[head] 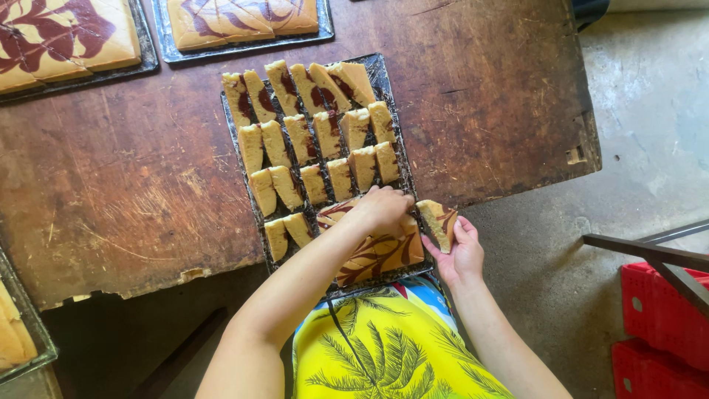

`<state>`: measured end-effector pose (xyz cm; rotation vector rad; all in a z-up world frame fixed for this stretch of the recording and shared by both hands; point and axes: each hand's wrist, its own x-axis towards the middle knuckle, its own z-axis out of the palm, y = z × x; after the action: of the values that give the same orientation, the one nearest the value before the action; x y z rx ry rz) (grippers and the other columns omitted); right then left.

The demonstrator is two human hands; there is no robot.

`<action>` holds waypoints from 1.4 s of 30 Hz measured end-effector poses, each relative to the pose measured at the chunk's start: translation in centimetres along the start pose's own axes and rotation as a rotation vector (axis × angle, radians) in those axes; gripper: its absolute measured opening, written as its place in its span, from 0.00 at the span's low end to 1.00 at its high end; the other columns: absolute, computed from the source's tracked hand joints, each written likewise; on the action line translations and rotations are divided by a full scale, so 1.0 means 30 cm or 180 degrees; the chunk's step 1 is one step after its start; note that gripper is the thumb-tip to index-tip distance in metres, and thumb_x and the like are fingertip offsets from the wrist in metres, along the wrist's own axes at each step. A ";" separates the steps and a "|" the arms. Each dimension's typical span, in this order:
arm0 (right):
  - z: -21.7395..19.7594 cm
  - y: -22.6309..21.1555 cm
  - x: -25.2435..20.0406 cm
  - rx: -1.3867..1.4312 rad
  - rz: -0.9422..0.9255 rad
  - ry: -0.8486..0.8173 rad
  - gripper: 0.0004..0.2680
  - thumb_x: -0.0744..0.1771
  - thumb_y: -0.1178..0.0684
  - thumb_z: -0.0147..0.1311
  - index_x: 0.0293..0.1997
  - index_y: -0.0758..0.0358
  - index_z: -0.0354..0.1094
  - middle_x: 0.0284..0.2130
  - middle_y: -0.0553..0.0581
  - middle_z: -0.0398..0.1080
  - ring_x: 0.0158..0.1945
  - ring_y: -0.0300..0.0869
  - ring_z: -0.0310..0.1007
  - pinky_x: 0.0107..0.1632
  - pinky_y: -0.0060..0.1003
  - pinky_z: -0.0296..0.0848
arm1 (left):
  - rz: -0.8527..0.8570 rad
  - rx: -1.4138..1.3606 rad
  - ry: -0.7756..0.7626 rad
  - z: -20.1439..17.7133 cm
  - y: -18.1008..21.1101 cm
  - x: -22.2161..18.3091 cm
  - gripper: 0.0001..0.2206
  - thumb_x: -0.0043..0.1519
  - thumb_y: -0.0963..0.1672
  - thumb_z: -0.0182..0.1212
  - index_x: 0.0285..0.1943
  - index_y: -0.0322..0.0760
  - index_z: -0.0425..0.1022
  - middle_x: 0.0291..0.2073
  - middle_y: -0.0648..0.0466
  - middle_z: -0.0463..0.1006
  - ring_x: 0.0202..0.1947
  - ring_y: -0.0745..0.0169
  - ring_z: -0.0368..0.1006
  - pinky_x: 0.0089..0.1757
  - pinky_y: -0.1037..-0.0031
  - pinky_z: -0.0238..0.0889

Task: The person separates pre-cut rectangular cake slices from large sheets on metal trays by hand, arranging the slices upright in tight rows on a smaller tray.

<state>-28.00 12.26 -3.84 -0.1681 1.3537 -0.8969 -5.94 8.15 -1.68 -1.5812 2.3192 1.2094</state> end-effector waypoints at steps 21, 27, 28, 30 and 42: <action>0.259 -0.168 -0.083 0.0265 0.0077 -0.1262 0.12 0.72 0.48 0.40 0.62 0.54 0.58 0.49 0.54 0.69 0.47 0.43 0.71 0.51 0.46 0.76 | -0.0082 -0.1379 0.1600 -0.231 0.002 -0.176 0.38 0.45 0.53 0.78 0.65 0.43 0.66 0.54 0.48 0.76 0.41 0.48 0.79 0.43 0.63 0.73; 0.277 -0.132 -0.094 -0.0125 0.0164 -0.1770 0.08 0.72 0.50 0.41 0.56 0.56 0.57 0.49 0.56 0.69 0.48 0.43 0.74 0.47 0.43 0.77 | 0.0857 -0.3429 0.1411 -0.225 0.010 -0.246 0.27 0.55 0.44 0.76 0.64 0.40 0.73 0.54 0.51 0.79 0.49 0.64 0.79 0.50 0.72 0.76; 0.263 -0.125 -0.071 -0.0126 0.0166 -0.1769 0.08 0.72 0.50 0.41 0.56 0.56 0.57 0.49 0.56 0.69 0.48 0.43 0.74 0.47 0.43 0.77 | 0.0744 -0.3287 0.1447 -0.217 0.000 -0.251 0.19 0.58 0.43 0.75 0.58 0.37 0.80 0.48 0.51 0.85 0.49 0.64 0.81 0.51 0.72 0.76; 0.235 -0.113 -0.026 -0.1172 -0.0554 -0.1629 0.09 0.73 0.52 0.49 0.59 0.57 0.58 0.49 0.63 0.68 0.45 0.43 0.69 0.48 0.37 0.71 | 0.0343 -0.3313 0.1411 -0.204 -0.027 -0.262 0.17 0.57 0.44 0.73 0.55 0.38 0.81 0.45 0.53 0.85 0.45 0.66 0.81 0.48 0.74 0.77; 0.161 -0.021 -0.103 -0.5815 -0.2445 -0.1180 0.22 0.61 0.45 0.67 0.56 0.63 0.66 0.50 0.61 0.66 0.55 0.54 0.66 0.56 0.47 0.70 | -0.0596 -0.5031 0.1871 -0.060 -0.222 -0.303 0.13 0.62 0.48 0.69 0.47 0.35 0.77 0.34 0.57 0.82 0.29 0.77 0.75 0.30 0.86 0.63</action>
<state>-23.84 11.99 0.15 -2.2117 1.3410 0.1088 4.33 12.79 0.15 -2.5890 0.9322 3.1499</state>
